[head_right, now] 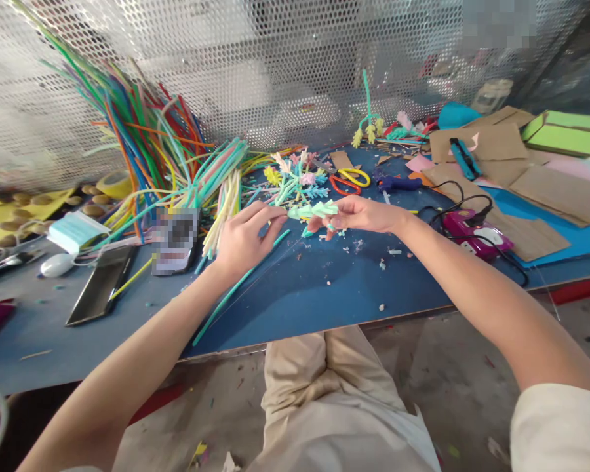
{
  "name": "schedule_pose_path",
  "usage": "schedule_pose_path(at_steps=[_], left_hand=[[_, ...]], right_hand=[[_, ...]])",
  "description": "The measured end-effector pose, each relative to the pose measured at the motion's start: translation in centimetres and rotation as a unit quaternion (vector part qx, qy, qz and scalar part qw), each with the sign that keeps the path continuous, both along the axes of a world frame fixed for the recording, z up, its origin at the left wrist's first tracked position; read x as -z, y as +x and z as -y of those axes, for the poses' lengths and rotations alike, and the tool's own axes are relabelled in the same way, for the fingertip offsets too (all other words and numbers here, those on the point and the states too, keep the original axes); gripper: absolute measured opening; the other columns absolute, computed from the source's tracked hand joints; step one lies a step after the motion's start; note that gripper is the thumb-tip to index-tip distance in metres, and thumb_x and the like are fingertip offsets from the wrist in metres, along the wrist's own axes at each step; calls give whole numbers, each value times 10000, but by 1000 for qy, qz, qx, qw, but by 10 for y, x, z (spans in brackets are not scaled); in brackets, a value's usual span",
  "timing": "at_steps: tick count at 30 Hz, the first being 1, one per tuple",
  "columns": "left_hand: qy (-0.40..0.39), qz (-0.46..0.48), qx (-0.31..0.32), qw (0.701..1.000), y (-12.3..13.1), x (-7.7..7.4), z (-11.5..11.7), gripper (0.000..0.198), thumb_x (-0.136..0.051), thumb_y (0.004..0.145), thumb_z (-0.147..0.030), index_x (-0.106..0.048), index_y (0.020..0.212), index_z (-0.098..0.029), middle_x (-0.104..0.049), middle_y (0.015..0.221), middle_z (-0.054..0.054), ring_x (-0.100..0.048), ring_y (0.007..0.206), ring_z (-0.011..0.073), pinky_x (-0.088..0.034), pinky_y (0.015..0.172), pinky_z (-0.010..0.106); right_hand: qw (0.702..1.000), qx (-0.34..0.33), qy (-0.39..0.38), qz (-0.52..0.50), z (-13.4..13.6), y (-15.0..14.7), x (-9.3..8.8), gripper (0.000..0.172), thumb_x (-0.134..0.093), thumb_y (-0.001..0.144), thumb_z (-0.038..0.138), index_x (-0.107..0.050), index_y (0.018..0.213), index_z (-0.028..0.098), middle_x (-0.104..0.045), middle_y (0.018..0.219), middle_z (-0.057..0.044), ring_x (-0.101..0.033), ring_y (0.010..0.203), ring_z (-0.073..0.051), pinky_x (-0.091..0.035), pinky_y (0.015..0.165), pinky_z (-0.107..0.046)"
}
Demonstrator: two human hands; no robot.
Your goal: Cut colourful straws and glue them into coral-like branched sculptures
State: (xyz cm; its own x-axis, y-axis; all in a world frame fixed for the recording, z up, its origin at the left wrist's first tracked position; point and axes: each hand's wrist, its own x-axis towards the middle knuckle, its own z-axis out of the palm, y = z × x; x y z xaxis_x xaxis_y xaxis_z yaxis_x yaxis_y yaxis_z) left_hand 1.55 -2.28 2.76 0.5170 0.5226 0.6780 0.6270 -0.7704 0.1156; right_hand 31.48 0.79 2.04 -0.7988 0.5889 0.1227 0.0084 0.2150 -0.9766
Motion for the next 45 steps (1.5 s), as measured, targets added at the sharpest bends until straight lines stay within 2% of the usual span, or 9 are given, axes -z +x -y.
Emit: schedule_pose_path(at_steps=[7, 10, 14, 18, 24, 30, 35, 42, 45], left_hand=[[13, 15, -2, 1000, -5, -15, 4, 251, -514, 1079, -295, -745, 1164, -247, -754, 1032, 60, -715, 991, 182, -567, 913, 334], [11, -63, 16, 998, -3, -36, 27, 256, -511, 1077, -344, -756, 1139, -301, -766, 1047, 40, -721, 949, 185, -557, 864, 353], [-15, -221, 81, 972, 2, -50, 62, 245, -513, 1072, -363, -758, 1067, -371, -762, 873, -20, -665, 681, 133, -463, 618, 308], [22, -225, 34, 973, -5, -34, 59, 235, -523, 1067, -294, -756, 1076, -320, -749, 804, -12, -678, 680, 140, -429, 568, 310], [11, -176, -68, 982, -35, -10, 2, 253, -536, 1054, -351, -784, 1068, -309, -811, 976, 9, -762, 858, 194, -481, 637, 302], [-11, -117, -155, 981, -40, -6, -19, 233, -578, 1013, -356, -805, 1043, -312, -827, 984, 11, -749, 744, 211, -422, 572, 307], [11, -77, -156, 985, -40, 1, -17, 244, -576, 1025, -370, -808, 1045, -296, -829, 974, 14, -766, 786, 197, -453, 605, 289], [36, -73, -126, 989, -41, 11, -13, 219, -588, 1036, -348, -803, 1065, -317, -830, 980, -1, -782, 841, 181, -489, 655, 286], [38, -78, -120, 989, -41, 16, -11, 221, -583, 1043, -349, -796, 1101, -329, -831, 987, -7, -781, 828, 175, -477, 633, 288]], right_hand=[[999, 21, -2, -33, -3, 0, 0, 349, -697, 982, 498, -596, 885, 178, -569, 806, -12, -532, 722, -132, -454, 689, -303], [993, 99, 33, 62, -10, 10, 0, 369, -720, 950, 535, -638, 950, 175, -616, 846, -20, -547, 720, -131, -449, 681, -292], [965, 116, 135, 192, -15, 13, 2, 350, -644, 982, 535, -699, 965, 190, -703, 903, -38, -636, 822, -175, -493, 806, -329], [929, 151, 292, 168, -17, 5, 2, 288, -593, 1010, 474, -700, 954, 213, -739, 1181, -88, -667, 1107, -247, -471, 1017, -420], [889, 297, 326, 124, -8, -7, -3, 247, -537, 1045, 424, -660, 955, 230, -727, 876, -38, -643, 786, -195, -489, 811, -367], [925, 127, 319, 162, 6, -20, -2, 273, -558, 1036, 422, -729, 981, 216, -744, 897, -46, -651, 774, -178, -492, 764, -337], [934, 7, 303, 191, 12, -30, 6, 263, -547, 1038, 339, -792, 1026, 246, -784, 925, -27, -688, 764, -160, -512, 758, -308], [916, 76, 333, 212, 7, -13, -4, 269, -597, 1025, 423, -789, 1042, 235, -786, 967, -37, -691, 785, -170, -505, 718, -309], [903, 123, 371, 177, 3, -6, -5, 296, -527, 1057, 392, -779, 1074, 238, -771, 1046, -56, -702, 909, -190, -523, 847, -339]])
